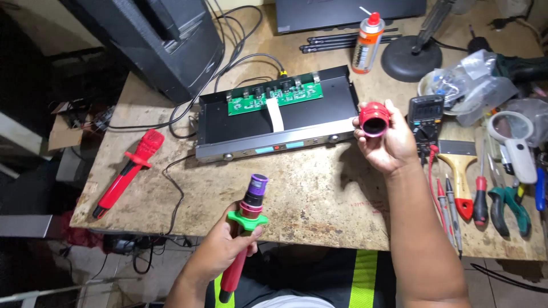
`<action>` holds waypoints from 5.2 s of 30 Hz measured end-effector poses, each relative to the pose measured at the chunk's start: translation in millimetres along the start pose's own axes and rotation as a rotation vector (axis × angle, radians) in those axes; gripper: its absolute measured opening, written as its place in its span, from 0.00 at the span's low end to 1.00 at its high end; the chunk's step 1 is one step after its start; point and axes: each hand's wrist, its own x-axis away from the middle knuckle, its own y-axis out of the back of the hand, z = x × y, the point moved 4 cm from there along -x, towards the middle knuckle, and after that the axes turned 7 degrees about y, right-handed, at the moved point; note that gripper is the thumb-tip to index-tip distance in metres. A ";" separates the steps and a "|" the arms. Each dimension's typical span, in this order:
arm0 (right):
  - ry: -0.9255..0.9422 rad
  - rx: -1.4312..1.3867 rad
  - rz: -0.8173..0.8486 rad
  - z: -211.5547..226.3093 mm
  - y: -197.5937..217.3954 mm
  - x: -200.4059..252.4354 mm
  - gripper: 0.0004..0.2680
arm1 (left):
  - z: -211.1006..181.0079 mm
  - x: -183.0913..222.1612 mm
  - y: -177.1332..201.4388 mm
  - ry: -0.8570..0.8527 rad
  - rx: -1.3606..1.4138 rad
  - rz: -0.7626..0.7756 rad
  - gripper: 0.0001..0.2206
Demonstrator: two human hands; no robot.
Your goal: Disassembling a microphone head using a screwdriver on a repair bench to access internal components.
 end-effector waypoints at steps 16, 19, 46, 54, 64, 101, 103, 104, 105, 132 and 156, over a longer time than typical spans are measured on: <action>0.066 0.233 0.070 -15.8 -17.7 10.4 0.14 | -11.8 26.1 -7.8 -0.194 -0.403 -0.225 0.36; 0.081 0.279 0.062 -16.3 -21.3 13.4 0.15 | -12.2 27.8 -9.0 -0.230 -0.466 -0.236 0.35; -0.086 1.321 1.096 -96.0 -96.9 88.7 0.36 | -7.3 4.3 -4.2 -0.488 -0.936 -0.403 0.41; 0.002 1.164 1.195 -89.4 -100.3 90.1 0.32 | -11.0 8.1 -8.7 -0.513 -0.807 -0.336 0.39; -0.051 1.348 0.782 -78.1 -94.2 74.3 0.25 | -23.4 33.4 9.0 -0.026 -0.222 -0.306 0.37; -0.062 0.805 0.056 -243.0 -244.9 -94.2 0.18 | 83.1 69.1 234.0 -0.412 0.640 -0.500 0.23; -0.050 0.862 0.082 -256.1 -266.9 -78.2 0.19 | 84.7 72.6 236.3 -0.365 0.644 -0.517 0.23; 0.006 1.136 0.218 -263.4 -285.8 -66.3 0.20 | 84.8 72.7 236.8 -0.388 0.657 -0.498 0.23; 0.070 1.405 0.359 -271.4 -304.6 -53.0 0.22 | 84.7 73.2 237.3 -0.413 0.668 -0.479 0.23; 0.237 1.570 0.479 -310.3 -272.4 -102.6 0.18 | 77.5 55.4 218.1 -0.502 0.788 -0.593 0.22; -0.381 0.729 0.390 -293.1 -237.4 90.7 0.30 | 72.8 -0.8 131.4 -0.496 0.346 -0.928 0.33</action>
